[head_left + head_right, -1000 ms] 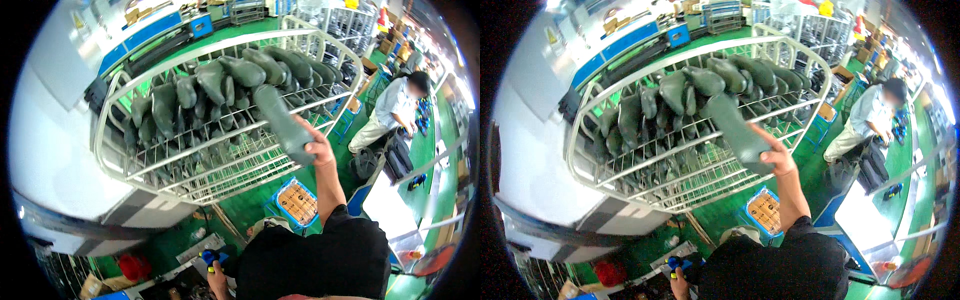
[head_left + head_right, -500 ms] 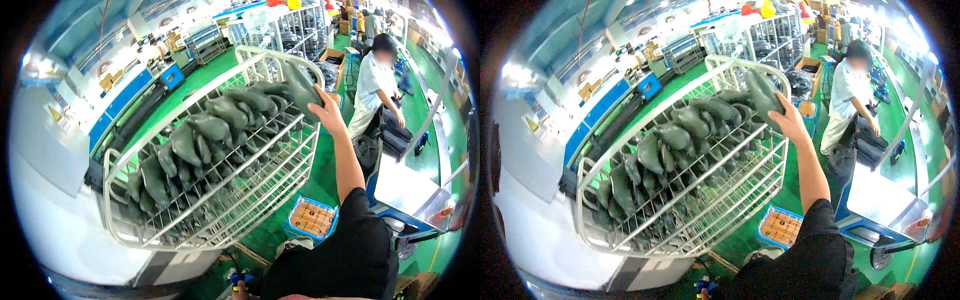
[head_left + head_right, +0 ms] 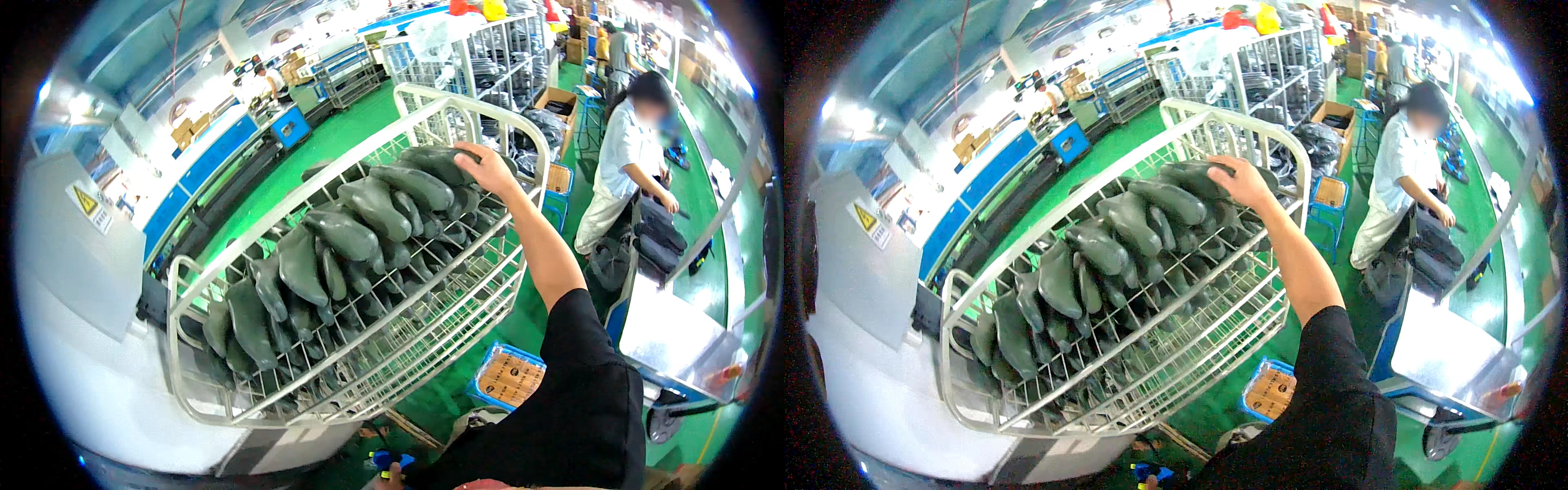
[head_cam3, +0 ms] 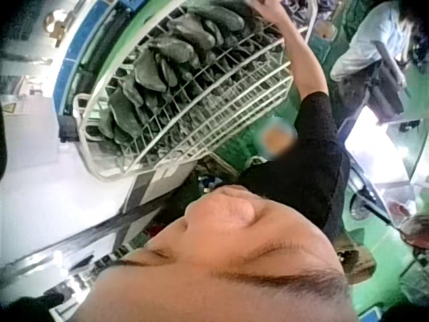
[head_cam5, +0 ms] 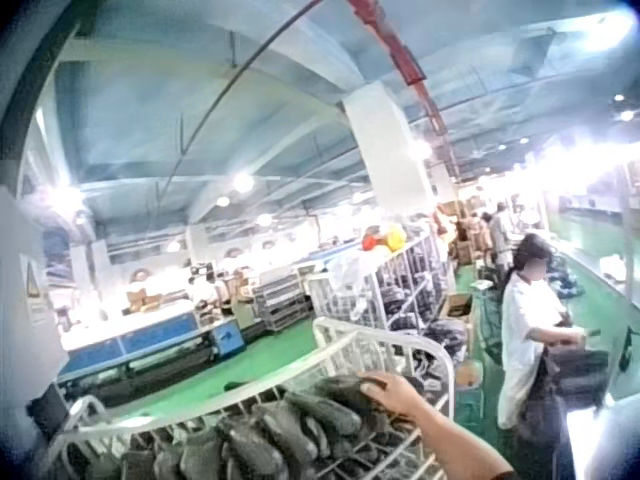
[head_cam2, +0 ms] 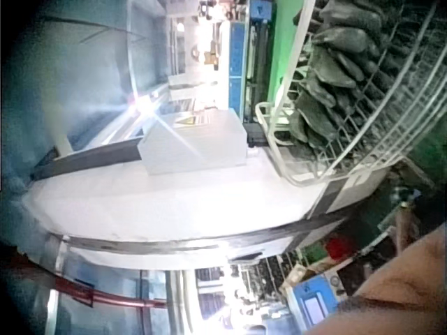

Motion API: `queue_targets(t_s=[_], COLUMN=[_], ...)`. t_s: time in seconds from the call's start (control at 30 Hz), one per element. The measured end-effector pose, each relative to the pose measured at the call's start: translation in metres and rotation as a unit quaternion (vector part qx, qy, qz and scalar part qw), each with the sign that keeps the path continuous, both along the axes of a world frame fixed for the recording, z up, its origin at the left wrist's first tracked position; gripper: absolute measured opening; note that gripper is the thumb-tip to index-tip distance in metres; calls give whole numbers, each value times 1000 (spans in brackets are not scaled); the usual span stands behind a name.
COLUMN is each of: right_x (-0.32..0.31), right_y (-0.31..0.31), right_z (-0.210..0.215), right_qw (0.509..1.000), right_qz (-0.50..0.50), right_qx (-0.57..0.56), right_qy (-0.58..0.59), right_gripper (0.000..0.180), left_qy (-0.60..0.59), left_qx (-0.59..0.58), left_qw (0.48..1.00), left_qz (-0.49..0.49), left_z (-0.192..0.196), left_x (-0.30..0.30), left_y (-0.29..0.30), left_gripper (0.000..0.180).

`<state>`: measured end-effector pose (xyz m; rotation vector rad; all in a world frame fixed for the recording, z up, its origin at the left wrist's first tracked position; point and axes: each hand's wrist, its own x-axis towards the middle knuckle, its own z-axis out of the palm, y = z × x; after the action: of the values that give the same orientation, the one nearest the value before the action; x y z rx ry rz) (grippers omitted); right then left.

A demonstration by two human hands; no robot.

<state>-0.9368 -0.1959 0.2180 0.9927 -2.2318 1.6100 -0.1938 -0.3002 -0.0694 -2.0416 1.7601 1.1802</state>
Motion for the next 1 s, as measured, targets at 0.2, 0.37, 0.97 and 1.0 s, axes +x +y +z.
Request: queue_targets(t_s=[0.2, 0.37, 0.97, 1.0], right_x=[-16, 115, 823, 857], right_y=[-29, -30, -31, -17], right_z=[-56, -116, -85, -79], right_qw=[931, 964, 360, 348], right_qz=[-336, -110, 895, 908], right_qx=[93, 112, 135, 99], right_qy=[110, 217, 227, 212], right_gripper=[36, 41, 33, 33], left_qy=[-43, 192, 177, 105], left_qx=[-59, -33, -514, -442], left_qw=[997, 959, 361, 470], left_qz=[21, 205, 758, 757], left_z=[102, 121, -22, -32], left_x=[-21, 40, 295, 303], left_y=[44, 89, 567, 552], left_gripper=[78, 57, 47, 31])
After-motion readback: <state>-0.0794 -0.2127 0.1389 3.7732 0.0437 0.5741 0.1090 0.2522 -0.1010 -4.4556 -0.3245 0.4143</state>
